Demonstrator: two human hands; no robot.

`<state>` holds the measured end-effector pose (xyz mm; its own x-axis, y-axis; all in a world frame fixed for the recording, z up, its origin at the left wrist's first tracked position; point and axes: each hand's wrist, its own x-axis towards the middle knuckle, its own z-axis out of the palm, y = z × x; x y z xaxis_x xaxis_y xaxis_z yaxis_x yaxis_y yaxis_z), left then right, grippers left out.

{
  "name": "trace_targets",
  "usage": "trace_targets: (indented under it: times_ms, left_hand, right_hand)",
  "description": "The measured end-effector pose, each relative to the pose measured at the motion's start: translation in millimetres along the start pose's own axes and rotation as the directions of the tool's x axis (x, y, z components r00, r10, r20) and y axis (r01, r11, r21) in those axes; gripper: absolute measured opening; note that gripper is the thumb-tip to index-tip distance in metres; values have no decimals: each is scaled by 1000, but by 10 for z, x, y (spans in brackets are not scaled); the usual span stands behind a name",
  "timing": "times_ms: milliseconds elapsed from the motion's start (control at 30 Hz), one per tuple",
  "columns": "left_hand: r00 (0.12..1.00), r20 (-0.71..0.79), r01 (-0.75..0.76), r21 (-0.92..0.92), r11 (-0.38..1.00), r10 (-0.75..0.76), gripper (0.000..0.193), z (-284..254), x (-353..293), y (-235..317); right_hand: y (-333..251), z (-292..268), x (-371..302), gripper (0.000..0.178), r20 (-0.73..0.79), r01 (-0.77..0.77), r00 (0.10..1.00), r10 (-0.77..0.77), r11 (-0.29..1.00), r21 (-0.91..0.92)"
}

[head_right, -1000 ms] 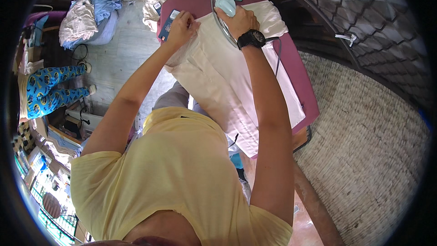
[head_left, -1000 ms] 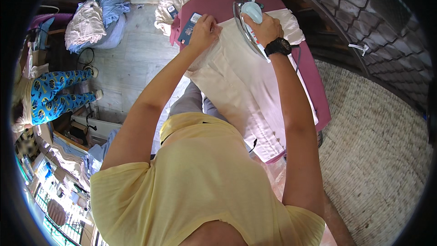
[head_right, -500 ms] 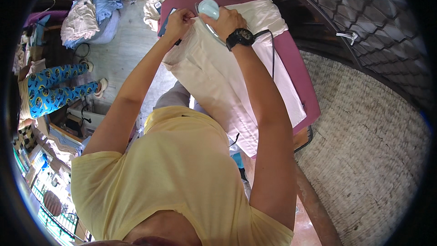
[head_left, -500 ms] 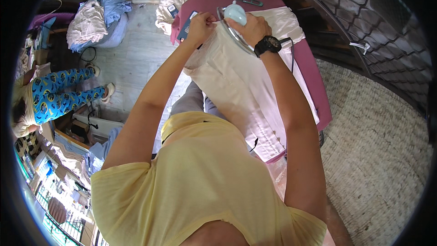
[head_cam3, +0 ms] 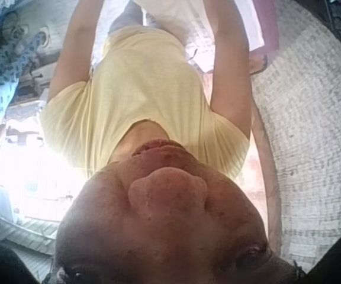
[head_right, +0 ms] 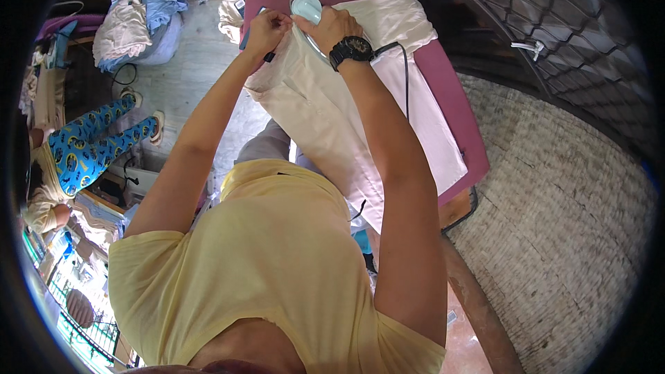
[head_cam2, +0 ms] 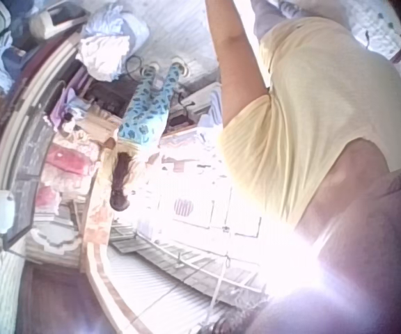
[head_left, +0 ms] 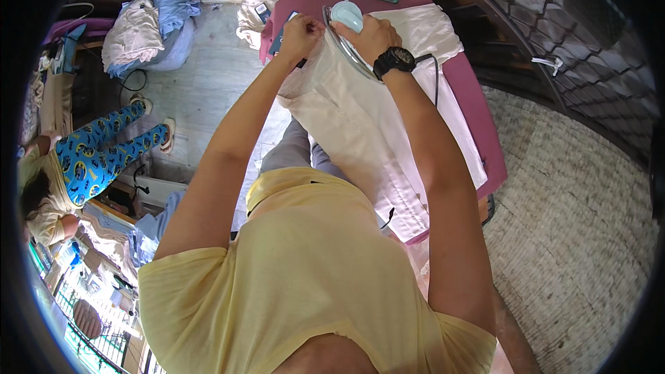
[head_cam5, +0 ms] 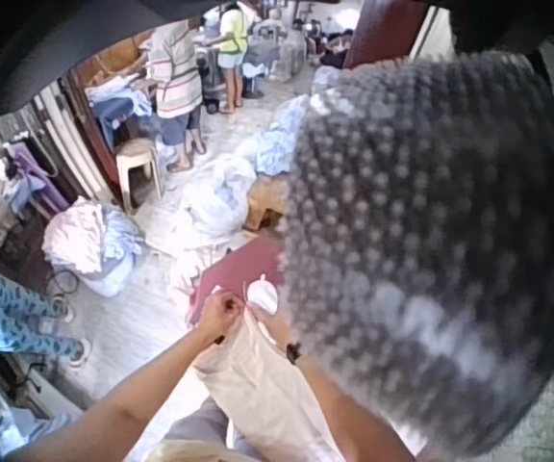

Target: The person irons a shirt on a board by smoothing the fabric, pressing it with an iron, and folding the garment.

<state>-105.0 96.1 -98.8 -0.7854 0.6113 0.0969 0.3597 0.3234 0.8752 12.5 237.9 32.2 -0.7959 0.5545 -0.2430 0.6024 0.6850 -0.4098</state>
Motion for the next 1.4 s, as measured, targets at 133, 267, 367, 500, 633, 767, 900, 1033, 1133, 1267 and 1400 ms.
trace_targets:
  times_ms: [133, 267, 367, 500, 633, 767, 900, 1033, 1133, 1267, 1400]
  left_hand:
    - [999, 29, 47, -41, 998, -46, 11, -2, 32, -27]
    - [998, 54, 47, -79, 996, -43, 12, 2, 41, -100]
    - [996, 52, 73, -91, 993, -68, 11, 18, 46, -78]
    - [982, 104, 157, -10, 988, -155, 18, -15, 63, -88]
    - [986, 105, 140, -72, 988, -132, 25, -17, 84, -97]
    - [979, 159, 126, -1, 992, -124, 24, -28, 92, -71]
    - [984, 145, 104, -17, 994, -101, 19, -3, 43, -69]
    - [998, 55, 29, -22, 999, -28, 20, 38, 49, -49]
    - [998, 33, 53, -8, 999, -53, 20, 36, 38, 44]
    - [997, 32, 66, -16, 998, -66, 19, 19, 20, 29]
    - [999, 5, 54, -39, 998, -54, 18, 62, 44, -29]
  right_hand:
    - [173, -68, -430, 67, 77, 12, 997, -16, 999, 45]
    - [362, 8, -749, 65, 104, -2, 995, -2, 999, 38]
    - [187, 19, -596, 65, 34, -5, 999, 5, 1000, 20]
    - [135, -39, -617, 64, 67, -12, 998, 9, 999, 43]
    - [203, -26, -676, 62, 92, -40, 995, 38, 999, 27]
    - [108, -25, -599, 63, 76, -63, 995, 61, 998, 15]
    - [158, -16, -680, 64, 60, -30, 998, 28, 999, 28]
    - [181, -37, -559, 63, 32, -22, 999, 24, 998, -67]
    - [403, -78, -537, 64, 5, -162, 987, 162, 987, 25]
    - [482, -80, -702, 64, -62, -276, 959, 278, 960, 46]
    - [369, -88, -425, 68, -33, -288, 956, 292, 954, 84]
